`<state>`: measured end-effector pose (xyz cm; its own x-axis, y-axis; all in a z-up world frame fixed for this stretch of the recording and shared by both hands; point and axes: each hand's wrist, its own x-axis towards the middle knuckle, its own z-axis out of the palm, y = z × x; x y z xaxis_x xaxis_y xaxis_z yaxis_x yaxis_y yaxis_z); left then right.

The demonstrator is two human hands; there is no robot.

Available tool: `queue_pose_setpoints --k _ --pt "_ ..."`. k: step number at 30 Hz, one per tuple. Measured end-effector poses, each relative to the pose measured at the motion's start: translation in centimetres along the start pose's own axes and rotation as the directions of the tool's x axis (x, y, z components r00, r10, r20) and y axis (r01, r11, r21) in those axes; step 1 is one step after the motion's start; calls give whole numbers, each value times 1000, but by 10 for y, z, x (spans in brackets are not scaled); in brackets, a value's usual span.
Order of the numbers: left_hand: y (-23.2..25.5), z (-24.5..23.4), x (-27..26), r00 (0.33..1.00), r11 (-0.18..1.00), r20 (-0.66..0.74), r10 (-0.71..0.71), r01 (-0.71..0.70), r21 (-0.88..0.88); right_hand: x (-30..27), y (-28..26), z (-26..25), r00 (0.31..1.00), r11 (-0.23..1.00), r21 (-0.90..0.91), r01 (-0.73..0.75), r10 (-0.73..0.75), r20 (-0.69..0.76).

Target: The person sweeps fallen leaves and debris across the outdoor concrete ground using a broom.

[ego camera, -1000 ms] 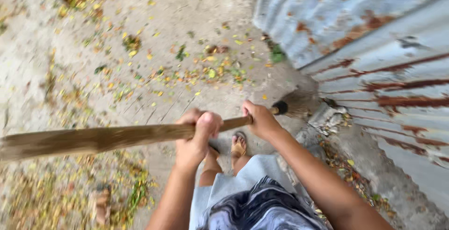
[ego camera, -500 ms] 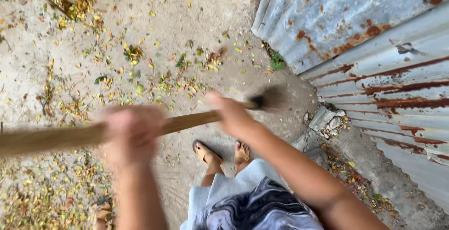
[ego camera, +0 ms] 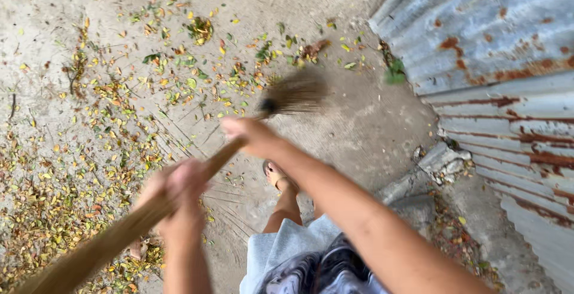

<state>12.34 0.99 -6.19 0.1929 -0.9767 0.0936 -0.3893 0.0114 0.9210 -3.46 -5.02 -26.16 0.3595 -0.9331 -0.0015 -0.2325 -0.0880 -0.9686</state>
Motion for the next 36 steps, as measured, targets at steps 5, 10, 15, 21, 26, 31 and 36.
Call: queue_pose_setpoints --k 5,10,15,21,26,31,36 --pt "45 -96 -3 979 893 -204 23 -112 -437 55 -120 40 996 973 -229 28 -8 90" --pt "-9 -106 52 982 648 -63 178 -165 -744 30 -91 38 787 662 478 -578 607 112" --pt "-46 -62 39 999 618 25 -37 43 -785 14 -47 19 934 889 -395 -233 318 165" --pt "-2 -104 54 945 910 -151 291 -322 -261 110 -91 93 980 994 -106 38 -16 201" --pt "59 -110 83 846 675 -131 516 -496 -547 121 -158 50 977 985 -65 157 -145 159" --pt "45 -37 114 954 586 19 301 -169 -792 60 -104 -66 997 950 -311 -2 25 69" --pt "-6 139 129 888 541 459 14 380 -751 -3 5 -201 958 867 -409 -284 274 -85"
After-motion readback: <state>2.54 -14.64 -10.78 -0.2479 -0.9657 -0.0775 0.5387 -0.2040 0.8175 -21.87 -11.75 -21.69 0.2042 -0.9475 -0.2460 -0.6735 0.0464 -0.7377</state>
